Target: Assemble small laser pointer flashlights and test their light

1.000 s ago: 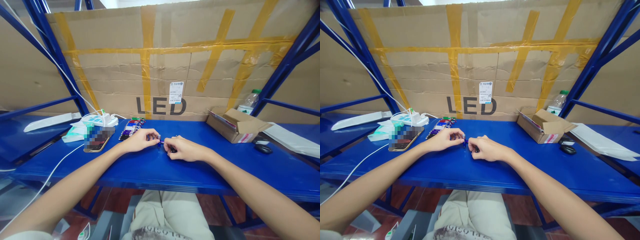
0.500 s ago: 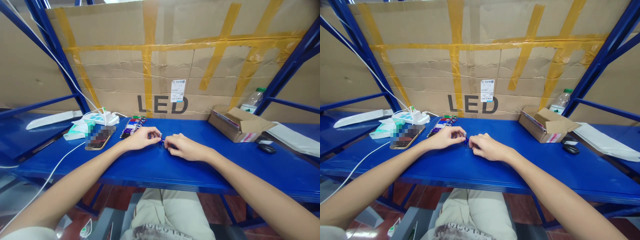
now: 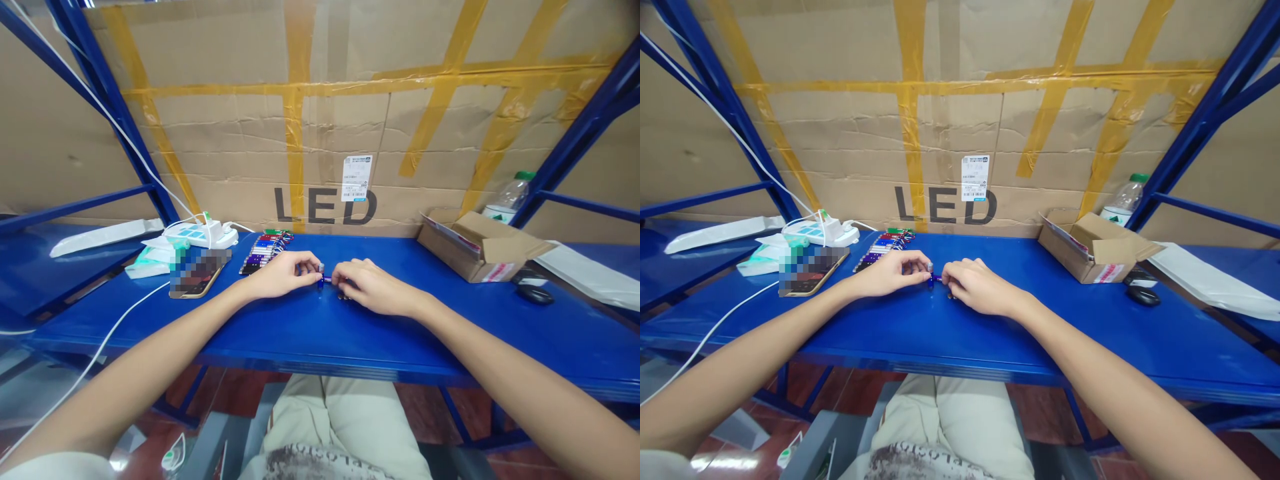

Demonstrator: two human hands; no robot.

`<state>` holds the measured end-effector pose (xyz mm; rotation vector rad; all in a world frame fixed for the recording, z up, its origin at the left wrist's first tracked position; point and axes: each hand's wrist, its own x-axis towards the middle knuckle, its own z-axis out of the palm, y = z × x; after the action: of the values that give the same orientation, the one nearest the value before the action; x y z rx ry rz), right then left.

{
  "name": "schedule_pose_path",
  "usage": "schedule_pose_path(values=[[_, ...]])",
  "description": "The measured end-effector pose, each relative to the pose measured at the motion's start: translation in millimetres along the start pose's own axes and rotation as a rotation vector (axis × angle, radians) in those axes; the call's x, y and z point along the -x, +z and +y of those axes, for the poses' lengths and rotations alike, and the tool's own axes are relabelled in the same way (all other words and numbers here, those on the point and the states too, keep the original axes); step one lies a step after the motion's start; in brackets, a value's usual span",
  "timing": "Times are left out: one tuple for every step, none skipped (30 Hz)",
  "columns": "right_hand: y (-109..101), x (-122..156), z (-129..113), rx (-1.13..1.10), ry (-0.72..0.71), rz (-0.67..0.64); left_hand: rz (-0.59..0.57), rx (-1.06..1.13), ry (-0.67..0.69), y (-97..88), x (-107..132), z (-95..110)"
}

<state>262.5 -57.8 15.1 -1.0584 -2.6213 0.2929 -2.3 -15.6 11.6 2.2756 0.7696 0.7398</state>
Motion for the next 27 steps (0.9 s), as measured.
schedule_pose_path(values=[[-3,0,0,-0.019,0.013,-0.017,-0.002,0.001,-0.001,0.0,0,0],[-6,1,1,-0.043,0.021,-0.042,-0.003,0.000,-0.001,0.0,0,1],[-9,2,1,-0.066,0.028,-0.066,-0.003,-0.003,-0.002,-0.1,0,1],[-12,2,2,-0.086,0.028,-0.095,-0.002,-0.006,-0.004,-0.1,0,2],[-13,3,2,-0.106,0.030,-0.121,-0.001,-0.009,-0.006,-0.2,1,2],[-14,3,3,-0.130,0.033,-0.139,-0.001,-0.011,-0.008,-0.3,1,2],[-15,3,3,-0.155,0.036,-0.153,-0.002,-0.012,-0.010,-0.4,1,3],[-15,3,3,-0.178,0.040,-0.159,-0.005,-0.013,-0.012,-0.6,1,3],[-15,3,3,-0.192,0.044,-0.157,-0.008,-0.014,-0.013,-0.7,1,3],[-14,3,3,-0.194,0.045,-0.152,-0.011,-0.014,-0.013,-0.8,1,3],[-14,3,3,-0.184,0.045,-0.149,-0.013,-0.014,-0.013,-0.8,1,4],[-13,2,2,-0.164,0.045,-0.146,-0.013,-0.014,-0.013,-0.7,1,4],[-12,2,1,-0.140,0.044,-0.144,-0.011,-0.012,-0.011,-0.6,1,4],[-11,2,0,-0.117,0.043,-0.141,-0.010,-0.011,-0.010,-0.4,1,3],[-11,2,-1,-0.099,0.041,-0.139,-0.009,-0.009,-0.009,-0.1,1,3],[-10,1,-2,-0.084,0.038,-0.137,-0.007,-0.008,-0.009,0.1,1,3],[-10,1,-3,-0.073,0.034,-0.134,-0.005,-0.007,-0.008,0.3,1,3],[-9,1,-3,-0.066,0.029,-0.129,-0.003,-0.006,-0.007,0.5,1,2],[-8,2,-3,-0.061,0.023,-0.127,-0.002,-0.006,-0.006,0.6,1,2],[-8,2,-3,-0.060,0.018,-0.124,-0.002,-0.005,-0.004,0.6,1,2],[-8,2,-3,-0.059,0.013,-0.122,-0.002,-0.003,-0.003,0.6,1,2],[-7,2,-3,-0.059,0.009,-0.121,-0.004,-0.001,-0.001,0.5,1,3],[-7,2,-3,-0.059,0.004,-0.120,-0.006,0.000,-0.001,0.3,1,3],[-7,2,-2,-0.058,0.001,-0.118,-0.008,0.001,0.000,0.1,1,3],[-8,2,-2,-0.056,0.001,-0.115,-0.010,0.000,0.000,0.0,1,3],[-9,2,-3,-0.058,0.005,-0.114,-0.011,-0.003,0.001,-0.2,1,3],[-10,3,-3,-0.063,0.010,-0.117,-0.012,-0.005,0.001,-0.3,1,4]])
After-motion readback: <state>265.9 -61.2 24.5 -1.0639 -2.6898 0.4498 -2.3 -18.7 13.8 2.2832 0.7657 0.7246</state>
